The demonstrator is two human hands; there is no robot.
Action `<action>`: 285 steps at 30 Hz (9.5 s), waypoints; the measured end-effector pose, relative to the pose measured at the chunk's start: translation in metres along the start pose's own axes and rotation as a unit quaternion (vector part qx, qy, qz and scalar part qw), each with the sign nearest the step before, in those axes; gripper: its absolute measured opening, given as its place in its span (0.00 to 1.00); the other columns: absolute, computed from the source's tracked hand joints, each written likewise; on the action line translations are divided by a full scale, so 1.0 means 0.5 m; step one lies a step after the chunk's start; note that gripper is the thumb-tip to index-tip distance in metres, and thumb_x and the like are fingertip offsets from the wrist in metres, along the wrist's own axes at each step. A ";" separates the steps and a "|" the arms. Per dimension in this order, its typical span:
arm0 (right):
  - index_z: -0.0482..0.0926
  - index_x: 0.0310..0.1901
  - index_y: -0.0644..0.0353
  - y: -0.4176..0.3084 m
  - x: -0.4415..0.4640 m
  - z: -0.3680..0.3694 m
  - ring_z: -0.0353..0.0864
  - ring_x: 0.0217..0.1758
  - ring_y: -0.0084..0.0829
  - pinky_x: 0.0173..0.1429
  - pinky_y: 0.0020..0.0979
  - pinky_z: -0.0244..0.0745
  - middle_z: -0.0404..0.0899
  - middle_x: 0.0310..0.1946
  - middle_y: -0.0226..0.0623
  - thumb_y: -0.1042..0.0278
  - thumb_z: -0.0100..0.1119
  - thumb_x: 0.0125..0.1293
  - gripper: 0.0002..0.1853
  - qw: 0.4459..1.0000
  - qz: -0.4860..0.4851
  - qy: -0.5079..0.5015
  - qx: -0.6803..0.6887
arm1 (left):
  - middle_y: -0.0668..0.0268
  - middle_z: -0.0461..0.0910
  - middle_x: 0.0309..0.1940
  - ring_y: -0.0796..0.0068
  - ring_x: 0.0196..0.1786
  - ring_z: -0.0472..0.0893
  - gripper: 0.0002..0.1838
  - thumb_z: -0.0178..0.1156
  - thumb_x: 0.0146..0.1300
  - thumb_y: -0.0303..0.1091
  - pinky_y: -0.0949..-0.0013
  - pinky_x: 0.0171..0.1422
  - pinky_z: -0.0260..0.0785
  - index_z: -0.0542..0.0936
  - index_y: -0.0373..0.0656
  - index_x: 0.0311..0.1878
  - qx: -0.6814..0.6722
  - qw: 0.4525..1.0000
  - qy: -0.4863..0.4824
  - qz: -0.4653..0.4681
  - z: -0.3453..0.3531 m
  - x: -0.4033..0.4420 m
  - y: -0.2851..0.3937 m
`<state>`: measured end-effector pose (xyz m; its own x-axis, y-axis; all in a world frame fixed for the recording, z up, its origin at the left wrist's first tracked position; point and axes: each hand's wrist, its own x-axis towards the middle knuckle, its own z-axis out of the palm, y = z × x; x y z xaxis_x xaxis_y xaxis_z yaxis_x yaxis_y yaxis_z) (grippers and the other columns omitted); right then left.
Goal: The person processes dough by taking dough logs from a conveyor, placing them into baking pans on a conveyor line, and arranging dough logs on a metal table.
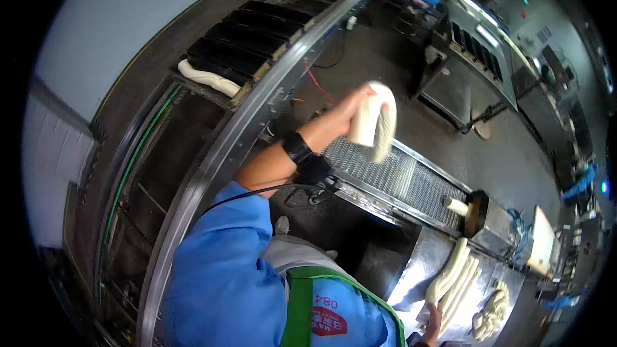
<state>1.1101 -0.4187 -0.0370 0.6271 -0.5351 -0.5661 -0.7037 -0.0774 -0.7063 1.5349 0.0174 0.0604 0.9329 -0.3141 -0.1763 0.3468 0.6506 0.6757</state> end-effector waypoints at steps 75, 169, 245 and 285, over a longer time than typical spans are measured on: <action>0.69 0.38 0.61 -0.999 0.018 1.398 0.69 0.42 0.46 0.46 0.42 0.65 0.68 0.39 0.48 0.63 0.62 0.43 0.20 0.682 -0.719 -0.106 -0.088 | 0.57 0.50 0.61 0.54 0.66 0.42 0.20 0.56 0.48 0.32 0.54 0.63 0.41 0.67 0.42 0.47 0.529 0.492 0.671 0.167 -0.656 -0.587 0.121; 0.64 0.51 0.54 -0.715 0.286 0.952 0.64 0.53 0.38 0.48 0.45 0.59 0.67 0.46 0.38 0.50 0.52 0.52 0.27 0.655 -0.537 -0.148 -0.511 | 0.58 0.52 0.60 0.63 0.63 0.50 0.21 0.47 0.53 0.26 0.62 0.63 0.46 0.62 0.41 0.53 0.657 0.712 0.153 0.194 -0.365 -0.193 0.252; 0.67 0.52 0.36 0.038 -0.014 -0.016 0.56 0.59 0.38 0.56 0.44 0.52 0.59 0.54 0.36 0.61 0.59 0.45 0.27 0.815 -0.058 0.382 -0.431 | 0.58 0.62 0.52 0.58 0.59 0.58 0.38 0.56 0.47 0.34 0.55 0.56 0.54 0.52 0.58 0.62 0.644 0.305 -0.695 0.094 0.465 0.043 -0.829; 0.50 0.62 0.58 0.125 0.122 -0.006 0.59 0.56 0.53 0.56 0.42 0.58 0.55 0.52 0.67 0.40 0.52 0.49 0.43 0.790 -0.108 0.263 -0.543 | 0.66 0.73 0.27 0.78 0.26 0.73 0.22 0.56 0.48 0.41 0.75 0.26 0.68 0.70 0.37 0.44 0.067 0.966 -0.134 -0.210 0.180 0.317 -0.099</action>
<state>1.1034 -0.4589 -0.1143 0.7472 -0.6641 -0.0258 -0.6501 -0.7383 0.1797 1.6569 -0.1269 0.0636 0.6475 -0.7101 -0.2766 0.6570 0.3362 0.6748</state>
